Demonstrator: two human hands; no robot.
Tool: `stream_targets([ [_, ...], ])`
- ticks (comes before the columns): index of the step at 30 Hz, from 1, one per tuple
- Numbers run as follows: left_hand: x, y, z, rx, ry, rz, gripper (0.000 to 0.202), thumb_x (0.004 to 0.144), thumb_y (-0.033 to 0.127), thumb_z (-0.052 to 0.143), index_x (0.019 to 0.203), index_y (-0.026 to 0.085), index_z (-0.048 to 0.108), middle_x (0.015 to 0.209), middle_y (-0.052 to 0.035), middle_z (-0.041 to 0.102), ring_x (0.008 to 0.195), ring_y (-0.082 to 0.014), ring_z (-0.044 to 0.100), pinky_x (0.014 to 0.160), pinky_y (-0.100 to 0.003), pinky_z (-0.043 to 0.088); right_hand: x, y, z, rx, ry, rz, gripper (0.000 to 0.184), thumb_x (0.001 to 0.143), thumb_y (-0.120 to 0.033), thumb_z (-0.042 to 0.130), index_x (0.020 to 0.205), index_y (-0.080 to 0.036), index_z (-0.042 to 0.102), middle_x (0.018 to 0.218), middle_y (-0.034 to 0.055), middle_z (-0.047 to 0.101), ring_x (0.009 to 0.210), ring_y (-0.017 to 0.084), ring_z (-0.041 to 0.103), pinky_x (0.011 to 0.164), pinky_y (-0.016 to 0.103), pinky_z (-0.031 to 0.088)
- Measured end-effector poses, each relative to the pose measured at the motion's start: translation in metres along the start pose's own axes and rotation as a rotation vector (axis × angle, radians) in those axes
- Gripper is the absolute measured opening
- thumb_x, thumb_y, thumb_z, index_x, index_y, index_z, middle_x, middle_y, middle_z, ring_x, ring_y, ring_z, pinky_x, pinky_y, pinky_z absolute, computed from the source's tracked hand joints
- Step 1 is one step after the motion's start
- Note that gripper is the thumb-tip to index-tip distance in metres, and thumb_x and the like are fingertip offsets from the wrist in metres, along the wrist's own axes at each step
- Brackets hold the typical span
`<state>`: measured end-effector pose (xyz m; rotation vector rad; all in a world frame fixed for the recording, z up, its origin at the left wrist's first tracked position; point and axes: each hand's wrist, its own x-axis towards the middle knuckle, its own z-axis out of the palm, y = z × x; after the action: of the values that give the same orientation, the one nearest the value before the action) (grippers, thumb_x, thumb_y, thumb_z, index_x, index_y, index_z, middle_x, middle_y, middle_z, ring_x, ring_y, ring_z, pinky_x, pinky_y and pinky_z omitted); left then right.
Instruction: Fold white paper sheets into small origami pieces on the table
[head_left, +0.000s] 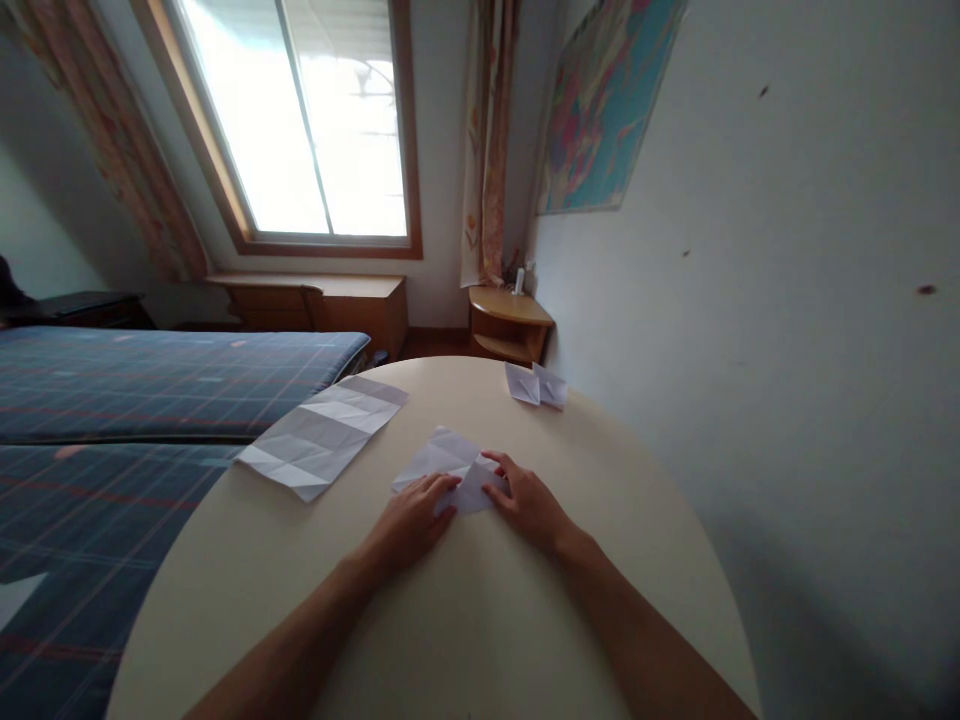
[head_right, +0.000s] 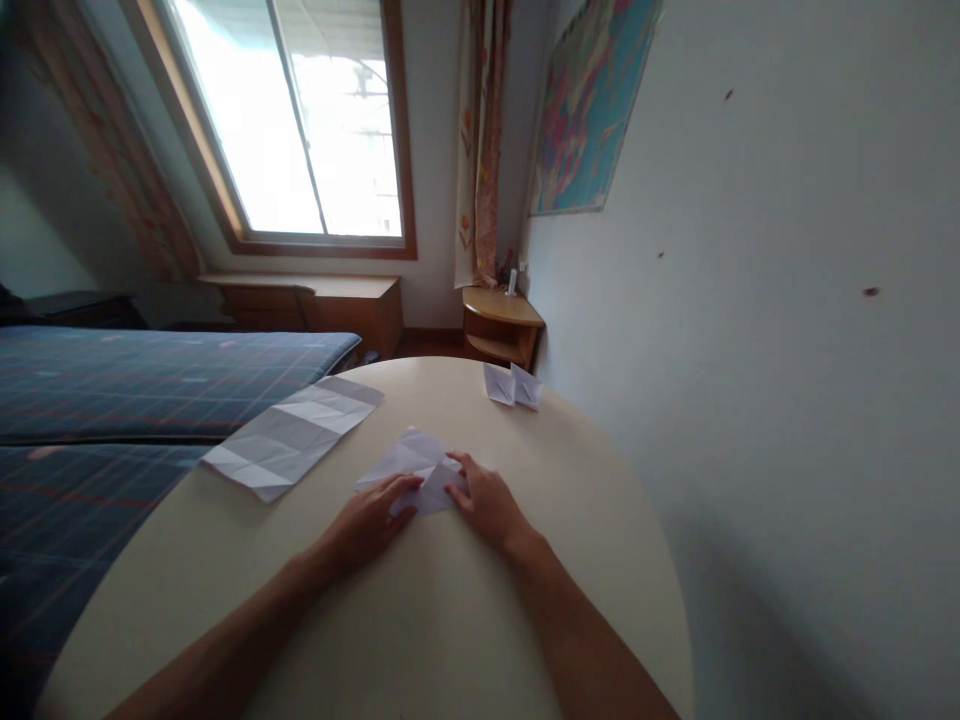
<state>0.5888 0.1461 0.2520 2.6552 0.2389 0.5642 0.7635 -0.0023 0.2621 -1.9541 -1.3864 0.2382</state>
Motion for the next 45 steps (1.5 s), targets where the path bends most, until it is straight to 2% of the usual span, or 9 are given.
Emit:
stream_targets([
  [5, -0.001, -0.002, 0.002, 0.071, 0.001, 0.100, 0.029, 0.095, 0.025, 0.048, 0.119, 0.031, 0.065, 0.130, -0.0023, 0.063, 0.113, -0.0212, 0.063, 0.100, -0.036, 0.049, 0.003, -0.005, -0.002, -0.232, 0.067, -0.046, 0.030, 0.090, -0.014, 0.054, 0.116, -0.022, 0.065, 0.115, 0.0081, 0.066, 0.107, 0.021, 0.059, 0.097, 0.036, 0.044],
  [9, -0.001, -0.002, 0.004, 0.142, 0.016, 0.110, 0.031, 0.096, 0.026, 0.048, 0.122, 0.030, 0.064, 0.134, -0.0041, 0.061, 0.120, -0.0240, 0.059, 0.103, -0.042, 0.048, -0.001, -0.023, 0.001, -0.358, 0.057, -0.064, 0.031, 0.092, -0.015, 0.049, 0.118, -0.021, 0.067, 0.123, 0.0090, 0.064, 0.114, 0.022, 0.055, 0.101, 0.038, 0.042],
  [11, 0.000, -0.002, 0.005, 0.164, 0.011, 0.101, 0.033, 0.096, 0.026, 0.047, 0.125, 0.030, 0.062, 0.135, -0.0046, 0.060, 0.122, -0.0245, 0.057, 0.103, -0.044, 0.047, -0.007, -0.033, 0.009, -0.347, -0.005, -0.096, 0.035, 0.096, -0.021, 0.046, 0.127, -0.018, 0.063, 0.132, 0.0103, 0.061, 0.122, 0.023, 0.052, 0.106, 0.038, 0.039],
  [14, 0.000, -0.003, 0.005, 0.176, -0.016, 0.090, 0.038, 0.096, 0.023, 0.046, 0.131, 0.029, 0.057, 0.137, -0.0045, 0.059, 0.123, -0.0241, 0.054, 0.104, -0.044, 0.046, -0.017, -0.040, 0.021, -0.365, -0.149, -0.091, 0.053, 0.099, -0.036, 0.040, 0.145, -0.010, 0.044, 0.151, 0.0150, 0.043, 0.140, 0.027, 0.036, 0.116, 0.043, 0.028],
  [18, 0.000, -0.003, 0.002, 0.182, -0.034, 0.078, 0.037, 0.095, 0.022, 0.046, 0.130, 0.027, 0.058, 0.136, -0.0055, 0.058, 0.123, -0.0251, 0.052, 0.104, -0.045, 0.046, -0.019, -0.033, 0.026, -0.416, -0.217, 0.007, 0.061, 0.101, -0.045, 0.031, 0.151, -0.012, 0.033, 0.159, 0.0124, 0.024, 0.148, 0.030, 0.018, 0.120, 0.048, 0.017],
  [26, 0.003, 0.005, -0.004, 0.146, -0.081, 0.102, 0.035, 0.093, 0.018, 0.048, 0.125, 0.024, 0.061, 0.135, -0.0048, 0.060, 0.122, -0.0244, 0.052, 0.104, -0.044, 0.046, -0.005, -0.017, 0.017, -0.448, -0.198, 0.115, 0.066, 0.098, -0.048, 0.034, 0.153, -0.011, 0.029, 0.160, 0.0126, 0.020, 0.149, 0.027, 0.015, 0.121, 0.045, 0.012],
  [35, 0.003, 0.000, 0.001, 0.102, -0.089, 0.100, 0.038, 0.093, 0.021, 0.048, 0.130, 0.021, 0.057, 0.140, -0.0046, 0.057, 0.129, -0.0249, 0.048, 0.109, -0.046, 0.043, 0.005, -0.018, 0.009, -0.440, -0.258, 0.133, 0.086, 0.089, -0.068, 0.040, 0.154, -0.014, 0.026, 0.161, 0.0119, 0.017, 0.149, 0.030, 0.011, 0.121, 0.045, 0.010],
  [38, 0.003, -0.001, 0.000, 0.093, -0.095, 0.107, 0.041, 0.090, 0.020, 0.051, 0.131, 0.022, 0.056, 0.141, -0.0045, 0.057, 0.129, -0.0255, 0.048, 0.109, -0.046, 0.042, 0.010, -0.013, 0.006, -0.425, -0.277, 0.113, 0.078, 0.092, -0.063, 0.039, 0.154, -0.016, 0.026, 0.161, 0.0103, 0.017, 0.149, 0.028, 0.012, 0.121, 0.045, 0.011],
  [45, 0.003, 0.002, -0.001, 0.097, -0.106, 0.102, 0.047, 0.084, 0.022, 0.059, 0.132, 0.026, 0.056, 0.141, -0.0043, 0.056, 0.128, -0.0283, 0.048, 0.108, -0.048, 0.042, 0.017, 0.006, -0.002, -0.342, -0.202, 0.018, 0.049, 0.098, -0.030, 0.037, 0.146, -0.021, 0.044, 0.156, 0.0063, 0.034, 0.146, 0.023, 0.025, 0.119, 0.043, 0.020],
])
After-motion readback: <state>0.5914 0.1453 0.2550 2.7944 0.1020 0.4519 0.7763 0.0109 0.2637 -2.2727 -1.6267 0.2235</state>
